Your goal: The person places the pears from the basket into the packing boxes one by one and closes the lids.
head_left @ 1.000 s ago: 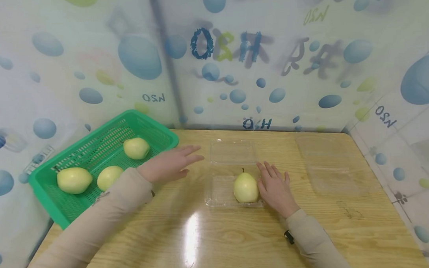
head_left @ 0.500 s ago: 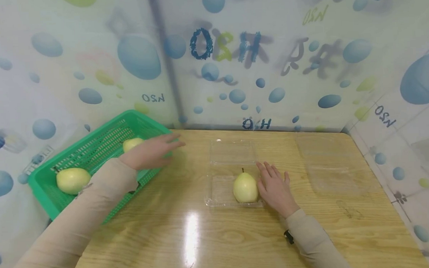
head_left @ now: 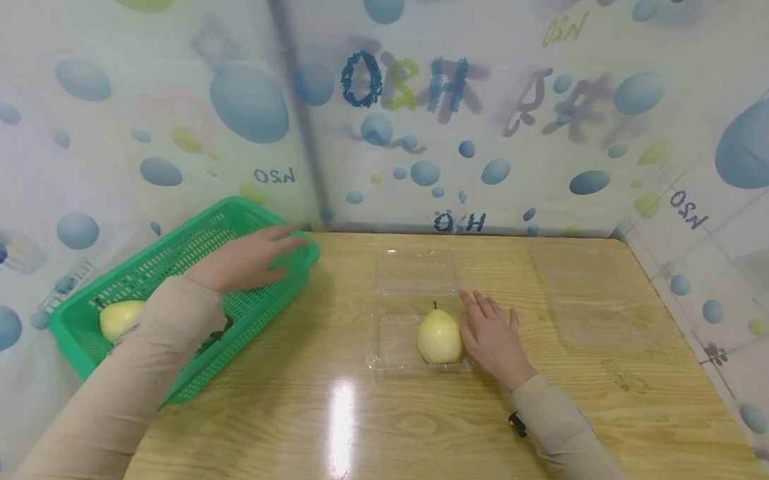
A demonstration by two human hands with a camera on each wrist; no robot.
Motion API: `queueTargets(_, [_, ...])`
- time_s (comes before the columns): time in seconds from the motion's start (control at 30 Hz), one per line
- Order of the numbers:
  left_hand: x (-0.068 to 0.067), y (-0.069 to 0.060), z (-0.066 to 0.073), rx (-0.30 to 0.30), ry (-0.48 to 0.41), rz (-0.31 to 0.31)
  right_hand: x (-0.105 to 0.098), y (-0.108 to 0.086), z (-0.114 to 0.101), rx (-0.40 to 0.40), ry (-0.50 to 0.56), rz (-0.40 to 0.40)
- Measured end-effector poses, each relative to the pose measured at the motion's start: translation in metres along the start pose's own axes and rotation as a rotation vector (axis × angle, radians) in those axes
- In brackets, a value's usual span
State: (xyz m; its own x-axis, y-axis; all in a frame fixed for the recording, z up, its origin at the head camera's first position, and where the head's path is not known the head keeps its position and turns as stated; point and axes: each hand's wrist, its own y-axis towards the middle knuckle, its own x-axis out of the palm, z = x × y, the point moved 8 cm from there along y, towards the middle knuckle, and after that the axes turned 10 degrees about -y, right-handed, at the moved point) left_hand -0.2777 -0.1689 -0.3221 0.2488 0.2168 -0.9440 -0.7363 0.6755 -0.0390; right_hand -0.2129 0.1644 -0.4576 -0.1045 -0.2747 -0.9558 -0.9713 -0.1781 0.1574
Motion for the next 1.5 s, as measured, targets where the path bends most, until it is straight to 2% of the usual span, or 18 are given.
queueTargets(0.23, [-0.007,-0.007,-0.019,-0.096,-0.020,-0.045,-0.001,-0.001,0.002,0.002,-0.006,-0.001])
queueTargets(0.43, [-0.010,-0.014,-0.037,-0.115,-0.026,-0.037,0.000,-0.001,0.003,0.004,-0.008,-0.005])
queueTargets(0.57, [-0.005,-0.020,-0.053,-0.150,-0.037,-0.076,0.000,0.000,0.003,0.008,-0.005,-0.008])
queueTargets(0.77, [0.002,-0.028,-0.070,-0.192,-0.056,-0.100,0.000,0.002,0.002,0.005,0.003,-0.015])
queueTargets(1.07, [0.017,-0.029,-0.092,-0.250,-0.116,-0.140,0.000,0.001,0.002,0.007,0.007,-0.014])
queueTargets(1.37, [0.030,-0.033,-0.108,-0.271,-0.096,-0.141,0.002,0.001,0.002,0.003,0.017,-0.014])
queueTargets(1.5, [0.034,-0.033,-0.114,-0.296,-0.113,-0.141,0.000,0.001,0.002,0.003,0.016,-0.010])
